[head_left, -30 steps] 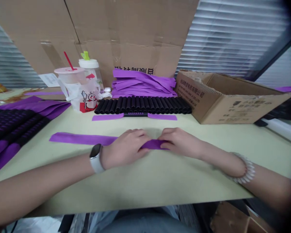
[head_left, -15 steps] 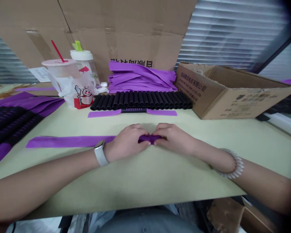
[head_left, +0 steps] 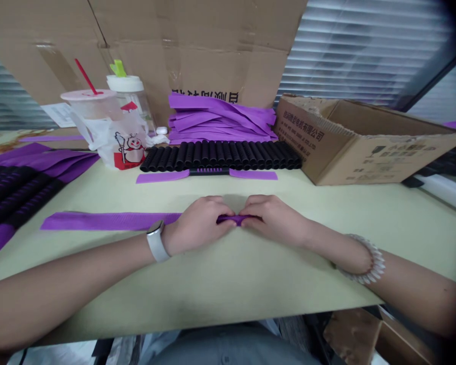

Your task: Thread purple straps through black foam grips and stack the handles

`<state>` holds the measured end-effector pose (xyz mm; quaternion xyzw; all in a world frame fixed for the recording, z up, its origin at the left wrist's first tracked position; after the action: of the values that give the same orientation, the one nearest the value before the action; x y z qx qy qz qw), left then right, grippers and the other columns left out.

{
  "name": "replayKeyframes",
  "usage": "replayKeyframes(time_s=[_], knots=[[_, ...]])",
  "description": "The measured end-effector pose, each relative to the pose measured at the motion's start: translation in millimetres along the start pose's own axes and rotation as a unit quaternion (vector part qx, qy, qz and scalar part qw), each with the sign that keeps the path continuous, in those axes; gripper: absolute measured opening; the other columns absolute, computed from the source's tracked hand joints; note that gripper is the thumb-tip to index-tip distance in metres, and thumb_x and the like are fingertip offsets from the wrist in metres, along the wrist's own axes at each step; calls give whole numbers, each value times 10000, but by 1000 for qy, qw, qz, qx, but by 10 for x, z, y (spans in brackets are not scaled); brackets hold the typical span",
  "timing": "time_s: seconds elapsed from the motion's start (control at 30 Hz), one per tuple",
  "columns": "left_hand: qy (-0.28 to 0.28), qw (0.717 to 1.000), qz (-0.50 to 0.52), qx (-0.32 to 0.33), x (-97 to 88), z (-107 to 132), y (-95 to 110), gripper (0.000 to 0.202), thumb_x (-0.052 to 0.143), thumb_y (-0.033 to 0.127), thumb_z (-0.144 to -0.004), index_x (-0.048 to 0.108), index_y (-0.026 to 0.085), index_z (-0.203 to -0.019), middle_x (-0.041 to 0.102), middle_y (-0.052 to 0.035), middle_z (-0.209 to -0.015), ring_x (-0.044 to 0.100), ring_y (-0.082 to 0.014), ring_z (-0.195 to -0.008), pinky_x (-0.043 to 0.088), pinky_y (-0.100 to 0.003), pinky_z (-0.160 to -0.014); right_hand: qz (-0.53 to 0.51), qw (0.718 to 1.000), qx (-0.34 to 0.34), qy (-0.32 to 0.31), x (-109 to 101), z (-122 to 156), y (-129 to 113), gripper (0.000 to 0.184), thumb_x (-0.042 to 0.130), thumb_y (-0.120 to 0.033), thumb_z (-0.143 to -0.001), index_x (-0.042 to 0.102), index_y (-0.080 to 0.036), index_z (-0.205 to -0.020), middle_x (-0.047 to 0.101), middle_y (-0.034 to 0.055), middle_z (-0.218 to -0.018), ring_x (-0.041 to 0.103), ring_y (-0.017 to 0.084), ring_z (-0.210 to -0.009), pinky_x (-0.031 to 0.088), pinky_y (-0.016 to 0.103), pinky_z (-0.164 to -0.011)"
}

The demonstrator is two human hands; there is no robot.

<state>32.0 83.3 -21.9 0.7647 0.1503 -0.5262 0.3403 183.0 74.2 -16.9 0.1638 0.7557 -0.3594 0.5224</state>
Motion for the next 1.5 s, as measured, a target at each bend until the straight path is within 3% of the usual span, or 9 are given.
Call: replayKeyframes(time_s=[0.27,0.6,0.77,0.9,1.0,1.07,1.17,1.33,1.5], knots=[[5,997,-53,48,12,32,61,237,540,260,-911,705,165,-768,629,-25,-711,585,-161,-696,459,-287,-683,51,999,-15,-10,49,47,-49,144,585,-118,-896,693,-145,-806,618,36,-761,567,166,-737,438,285,-683],[-3,988,-129,80,72,18,63,214,532,247,-912,652,162,-756,630,-32,-740,603,-187,-738,488,-326,-723,222,974,-54,-7,171,38,-108,228,512,-109,-918,634,-128,-727,568,60,-711,543,198,-703,440,323,-698],[-10,987,-149,61,-5,20,114,180,495,246,-941,622,156,-850,645,-48,-832,617,-206,-791,498,-349,-740,65,998,5,18,48,38,-76,146,537,-147,-932,624,-132,-816,604,48,-793,564,179,-747,441,293,-702],[22,984,-171,49,-119,40,154,146,540,280,-925,594,160,-988,660,-57,-906,632,-231,-834,501,-361,-730,-82,993,73,51,-52,57,-22,30,618,-152,-889,601,-175,-895,636,-16,-807,570,129,-694,426,240,-639],[41,977,-204,47,-157,54,158,134,537,198,-909,594,163,-1025,670,-57,-909,641,-234,-834,499,-351,-706,-74,991,49,100,-71,61,-10,139,635,-62,-827,620,-167,-916,644,-7,-845,579,131,-730,439,239,-671],[13,972,-227,56,-130,61,161,107,520,143,-900,621,163,-930,672,-45,-844,646,-228,-789,497,-342,-670,-28,993,-11,115,-56,63,-21,146,576,-33,-845,653,-151,-883,640,19,-832,580,150,-767,451,259,-709],[-33,968,-241,62,-76,66,175,173,503,195,-920,648,163,-832,671,-44,-804,651,-236,-773,498,-347,-644,50,992,-77,84,-10,68,-30,216,506,-13,-853,690,-126,-843,637,58,-799,575,190,-785,463,308,-736],[-48,977,-204,35,-51,34,154,283,459,315,-955,677,170,-847,668,-57,-841,644,-236,-820,506,-359,-709,41,998,-41,23,-32,69,-41,149,580,-61,-843,716,-112,-874,645,71,-839,585,195,-783,478,320,-741],[-20,993,-115,-2,-46,-4,49,232,558,362,-895,672,175,-972,668,-57,-926,631,-232,-882,508,-360,-775,-16,999,16,37,-81,53,-9,112,626,-87,-874,713,-145,-912,657,30,-842,598,164,-795,467,286,-744]])
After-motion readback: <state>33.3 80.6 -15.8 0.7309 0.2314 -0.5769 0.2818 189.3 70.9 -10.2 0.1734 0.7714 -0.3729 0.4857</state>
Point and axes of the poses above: each hand's wrist, its own z-axis away from the middle knuckle, its own x-axis out of the palm, y = z × x, the point moved 4 cm from there along -z, towards the middle knuckle
